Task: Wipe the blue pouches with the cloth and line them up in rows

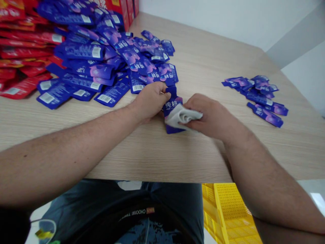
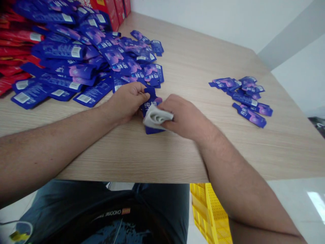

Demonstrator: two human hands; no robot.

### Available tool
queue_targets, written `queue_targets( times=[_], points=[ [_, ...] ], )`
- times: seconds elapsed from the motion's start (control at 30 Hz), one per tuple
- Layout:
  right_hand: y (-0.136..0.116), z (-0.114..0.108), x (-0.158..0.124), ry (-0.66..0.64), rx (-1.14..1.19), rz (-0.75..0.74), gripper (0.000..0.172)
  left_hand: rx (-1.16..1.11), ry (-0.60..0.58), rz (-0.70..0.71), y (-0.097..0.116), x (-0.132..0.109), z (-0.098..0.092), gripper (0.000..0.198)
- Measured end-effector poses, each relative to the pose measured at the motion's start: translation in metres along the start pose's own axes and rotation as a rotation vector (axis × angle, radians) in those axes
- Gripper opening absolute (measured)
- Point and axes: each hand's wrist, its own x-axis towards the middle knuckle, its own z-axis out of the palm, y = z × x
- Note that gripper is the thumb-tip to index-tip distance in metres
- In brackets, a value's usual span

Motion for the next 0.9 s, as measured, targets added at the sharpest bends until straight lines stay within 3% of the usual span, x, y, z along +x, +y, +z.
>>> queue_targets(
  times=[0.1, 0.3, 0.47, 0.57, 0.73, 0.9],
  points=[
    [0.012, 0.0, 0.004, 0.228, -0.129, 0.132, 0.01, -0.01, -0.034, -0.008, -0.001, 0.0, 0.001, 0.01],
    [0.001, -0.003, -0.001, -0.02, 0.117, -0.097, 0.011, 0.046, -0.007, 0.131, -0.008, 0.003, -0.003, 0.005],
    [0.008, -0.016, -0.006, 0.316, 0.086, 0.207, 0.018, -0.191, -0.056, 0.061, -0.006, 0.002, -0.001, 0.011],
    [0.016, -0.016, -0.006, 0.405, 0.128, 0.325, 0.018, -0.289, -0.105, 0.011, 0.0, -0.002, -0.003, 0.015],
    [0.017, -0.012, -0.008, 0.392, 0.306, 0.345, 0.021, -0.479, -0.232, -0.001, 0.014, -0.009, -0.013, 0.013],
    [0.006, -0.007, -0.007, 0.285, 0.446, 0.278, 0.027, -0.579, -0.232, -0.072, 0.012, -0.008, -0.008, 0.02]
  ],
)
